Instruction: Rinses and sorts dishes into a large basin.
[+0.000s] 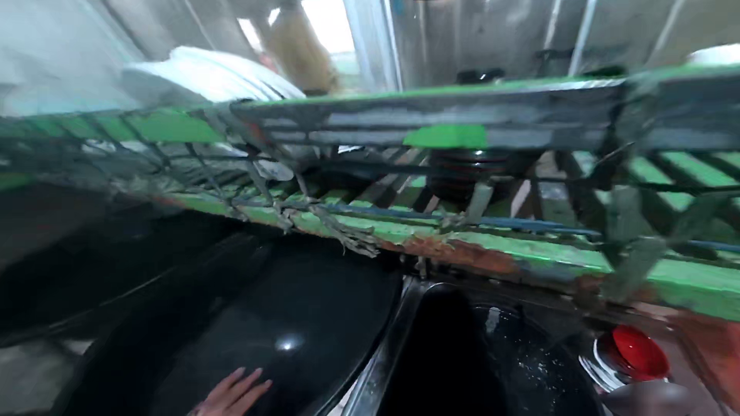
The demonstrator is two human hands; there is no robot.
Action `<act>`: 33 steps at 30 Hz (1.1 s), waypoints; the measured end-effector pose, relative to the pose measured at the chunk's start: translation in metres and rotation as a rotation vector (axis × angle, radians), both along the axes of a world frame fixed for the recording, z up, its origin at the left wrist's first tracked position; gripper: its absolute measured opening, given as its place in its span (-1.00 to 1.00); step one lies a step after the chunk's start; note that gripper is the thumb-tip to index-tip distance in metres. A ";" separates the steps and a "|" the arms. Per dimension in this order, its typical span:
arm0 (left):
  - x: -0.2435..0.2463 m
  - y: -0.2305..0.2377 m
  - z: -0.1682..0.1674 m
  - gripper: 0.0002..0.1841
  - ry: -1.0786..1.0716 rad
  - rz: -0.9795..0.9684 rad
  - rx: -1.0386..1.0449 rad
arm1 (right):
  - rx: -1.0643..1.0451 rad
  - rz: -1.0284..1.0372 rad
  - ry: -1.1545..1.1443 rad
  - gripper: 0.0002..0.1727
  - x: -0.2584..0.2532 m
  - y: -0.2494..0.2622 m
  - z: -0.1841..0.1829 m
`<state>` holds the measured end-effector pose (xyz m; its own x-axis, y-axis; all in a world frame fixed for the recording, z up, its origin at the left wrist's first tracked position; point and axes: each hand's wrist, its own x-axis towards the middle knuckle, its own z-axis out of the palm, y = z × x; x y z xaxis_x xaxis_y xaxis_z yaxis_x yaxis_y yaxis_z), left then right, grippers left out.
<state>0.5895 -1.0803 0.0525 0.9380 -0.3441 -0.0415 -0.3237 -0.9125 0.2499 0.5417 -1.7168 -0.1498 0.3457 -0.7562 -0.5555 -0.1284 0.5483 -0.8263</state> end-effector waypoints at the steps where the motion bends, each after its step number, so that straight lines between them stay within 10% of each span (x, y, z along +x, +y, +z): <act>1: -0.001 0.000 0.000 -0.37 0.000 0.000 0.001 | 0.017 0.006 -0.013 -0.70 0.004 0.000 -0.004; 4: -0.001 0.002 -0.003 -0.37 -0.015 -0.012 -0.002 | -0.054 0.077 0.085 -0.86 0.001 -0.001 -0.027; 14: -0.001 0.002 -0.004 -0.39 -0.024 -0.008 -0.019 | -0.091 0.330 0.130 -0.33 -0.026 0.043 -0.001; 26: 0.001 0.001 -0.006 -0.41 -0.050 -0.034 -0.016 | -0.394 0.753 0.582 -0.40 -0.034 0.060 -0.009; 33: 0.005 0.002 0.000 -0.42 0.017 -0.033 -0.002 | -0.445 0.912 0.624 -0.07 -0.047 0.069 0.013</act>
